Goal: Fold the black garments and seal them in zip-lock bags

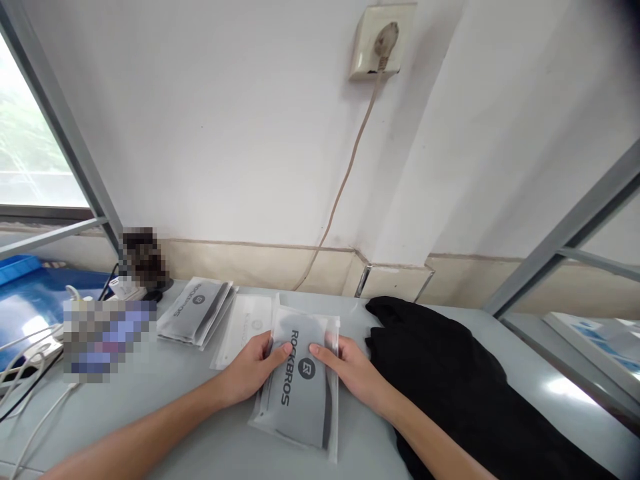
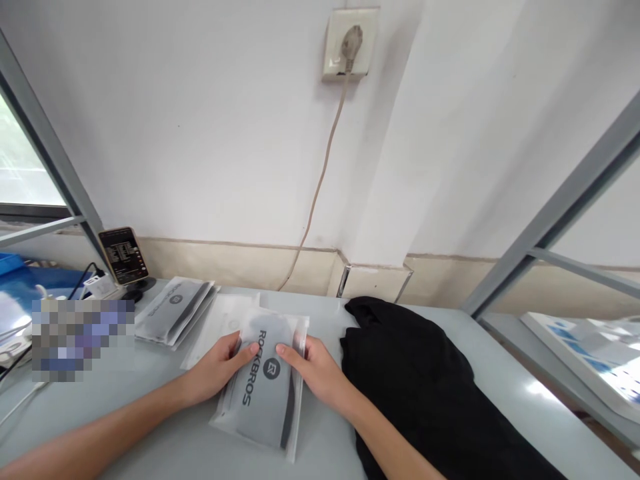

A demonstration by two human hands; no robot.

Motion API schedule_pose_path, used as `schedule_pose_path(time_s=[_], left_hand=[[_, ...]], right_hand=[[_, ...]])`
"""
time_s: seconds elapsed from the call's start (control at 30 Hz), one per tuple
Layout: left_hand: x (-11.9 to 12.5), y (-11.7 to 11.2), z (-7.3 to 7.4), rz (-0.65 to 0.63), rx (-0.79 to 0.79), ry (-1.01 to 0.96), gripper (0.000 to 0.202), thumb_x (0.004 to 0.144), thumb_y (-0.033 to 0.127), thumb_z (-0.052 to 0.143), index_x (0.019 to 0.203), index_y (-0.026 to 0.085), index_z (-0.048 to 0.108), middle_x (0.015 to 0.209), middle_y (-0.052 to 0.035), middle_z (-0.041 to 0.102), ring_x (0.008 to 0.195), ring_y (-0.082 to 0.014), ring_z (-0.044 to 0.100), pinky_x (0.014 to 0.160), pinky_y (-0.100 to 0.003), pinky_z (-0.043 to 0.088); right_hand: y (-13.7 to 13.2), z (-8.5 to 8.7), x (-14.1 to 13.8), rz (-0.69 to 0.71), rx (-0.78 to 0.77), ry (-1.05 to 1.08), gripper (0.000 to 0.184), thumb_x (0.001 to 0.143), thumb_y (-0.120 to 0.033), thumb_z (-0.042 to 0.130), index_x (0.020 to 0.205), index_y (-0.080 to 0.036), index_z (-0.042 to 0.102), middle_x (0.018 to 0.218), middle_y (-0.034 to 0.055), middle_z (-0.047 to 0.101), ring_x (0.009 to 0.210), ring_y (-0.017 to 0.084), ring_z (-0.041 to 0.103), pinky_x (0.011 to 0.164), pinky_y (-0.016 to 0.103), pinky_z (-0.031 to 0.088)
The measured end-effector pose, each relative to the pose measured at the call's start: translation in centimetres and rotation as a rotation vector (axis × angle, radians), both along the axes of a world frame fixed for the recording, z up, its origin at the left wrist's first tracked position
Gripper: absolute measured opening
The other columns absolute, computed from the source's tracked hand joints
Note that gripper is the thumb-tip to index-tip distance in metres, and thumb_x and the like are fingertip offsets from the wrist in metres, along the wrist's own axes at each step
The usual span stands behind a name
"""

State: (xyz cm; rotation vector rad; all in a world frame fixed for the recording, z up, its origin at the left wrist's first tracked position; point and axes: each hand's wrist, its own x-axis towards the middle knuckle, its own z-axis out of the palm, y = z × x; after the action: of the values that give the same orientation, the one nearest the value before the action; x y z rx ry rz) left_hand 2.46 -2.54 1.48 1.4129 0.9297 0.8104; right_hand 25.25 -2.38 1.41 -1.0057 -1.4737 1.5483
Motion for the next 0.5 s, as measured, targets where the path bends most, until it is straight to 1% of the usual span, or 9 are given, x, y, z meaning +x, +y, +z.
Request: schedule_pose_path(time_s=[0.07, 0.17, 0.23, 0.3, 0.33, 0.37, 0.4, 0.47, 0.5], left_hand=[[0.0, -0.1, 0.1, -0.002, 0.000, -0.011, 0.044, 0.094, 0.059, 0.065, 0.100, 0.015, 0.066, 0.094, -0.0079, 0.074, 0.089, -0.0238, 0.069, 0.075, -0.031, 0.055], [0.0, -0.3, 0.5, -0.055, -0.002, -0.045, 0.047, 0.091, 0.056, 0.071, 0.116, 0.016, 0.065, 0.110, -0.0117, 0.074, 0.102, -0.0278, 0.069, 0.085, -0.036, 0.057], [-0.1, -0.4, 0.9, -0.103, -0.014, -0.063, 0.052, 0.089, 0.053, 0.075, 0.124, 0.017, 0.062, 0.119, -0.0130, 0.072, 0.108, -0.0288, 0.068, 0.089, -0.038, 0.056], [-0.3, -0.4, 1.1, -0.145, -0.017, -0.056, 0.055, 0.088, 0.051, 0.077, 0.127, 0.018, 0.060, 0.121, -0.0128, 0.071, 0.108, -0.0279, 0.068, 0.092, -0.039, 0.056], [-0.3, -0.4, 1.1, -0.158, -0.016, -0.039, 0.056, 0.087, 0.051, 0.078, 0.128, 0.018, 0.060, 0.119, -0.0119, 0.071, 0.105, -0.0265, 0.068, 0.090, -0.037, 0.056], [-0.4, -0.4, 1.1, -0.166, -0.018, -0.013, 0.056, 0.087, 0.052, 0.078, 0.128, 0.018, 0.059, 0.115, -0.0107, 0.071, 0.098, -0.0245, 0.069, 0.083, -0.035, 0.058], [-0.5, -0.4, 1.0, -0.168, -0.023, 0.019, 0.056, 0.087, 0.053, 0.077, 0.128, 0.019, 0.059, 0.110, -0.0093, 0.071, 0.088, -0.0219, 0.069, 0.073, -0.031, 0.058], [-0.5, -0.3, 0.6, -0.141, -0.031, 0.083, 0.054, 0.089, 0.057, 0.073, 0.125, 0.019, 0.060, 0.097, -0.0055, 0.069, 0.066, -0.0157, 0.063, 0.051, -0.024, 0.051], [-0.4, -0.3, 0.5, -0.115, -0.026, 0.105, 0.053, 0.090, 0.059, 0.070, 0.123, 0.018, 0.060, 0.090, -0.0033, 0.067, 0.058, -0.0131, 0.058, 0.044, -0.021, 0.046]], right_hand=[[0.0, 0.0, 0.0, -0.004, -0.008, 0.006, 0.055, 0.084, -0.069, 0.072, 0.101, -0.017, 0.076, 0.095, 0.0096, 0.080, 0.095, 0.030, 0.075, 0.088, 0.043, 0.059], [0.1, -0.2, 0.0, -0.048, 0.009, 0.009, 0.052, 0.085, -0.067, 0.072, 0.103, -0.019, 0.076, 0.096, 0.0086, 0.080, 0.092, 0.029, 0.075, 0.087, 0.043, 0.059], [0.2, -0.4, 0.1, -0.085, 0.038, 0.019, 0.049, 0.087, -0.065, 0.071, 0.105, -0.020, 0.075, 0.097, 0.0075, 0.079, 0.091, 0.029, 0.074, 0.088, 0.044, 0.059], [0.3, -0.6, 0.2, -0.119, 0.061, 0.030, 0.046, 0.089, -0.063, 0.070, 0.104, -0.019, 0.074, 0.097, 0.0074, 0.079, 0.093, 0.030, 0.073, 0.088, 0.044, 0.059], [0.3, -0.7, 0.3, -0.143, 0.066, 0.035, 0.046, 0.090, -0.063, 0.070, 0.102, -0.019, 0.074, 0.097, 0.0077, 0.079, 0.093, 0.031, 0.073, 0.087, 0.044, 0.059], [0.4, -0.8, 0.3, -0.169, 0.066, 0.040, 0.047, 0.089, -0.064, 0.070, 0.101, -0.019, 0.073, 0.097, 0.0082, 0.079, 0.095, 0.031, 0.073, 0.087, 0.043, 0.059], [0.4, -0.8, 0.3, -0.197, 0.064, 0.045, 0.048, 0.088, -0.064, 0.070, 0.101, -0.018, 0.073, 0.098, 0.0085, 0.078, 0.096, 0.031, 0.072, 0.087, 0.043, 0.058], [0.5, -0.8, 0.3, -0.239, 0.053, 0.053, 0.051, 0.086, -0.067, 0.072, 0.106, -0.019, 0.072, 0.098, 0.0079, 0.078, 0.095, 0.031, 0.071, 0.085, 0.041, 0.058], [0.5, -0.7, 0.3, -0.244, 0.044, 0.051, 0.053, 0.085, -0.068, 0.072, 0.109, -0.020, 0.072, 0.096, 0.0069, 0.077, 0.092, 0.029, 0.071, 0.083, 0.040, 0.059]])
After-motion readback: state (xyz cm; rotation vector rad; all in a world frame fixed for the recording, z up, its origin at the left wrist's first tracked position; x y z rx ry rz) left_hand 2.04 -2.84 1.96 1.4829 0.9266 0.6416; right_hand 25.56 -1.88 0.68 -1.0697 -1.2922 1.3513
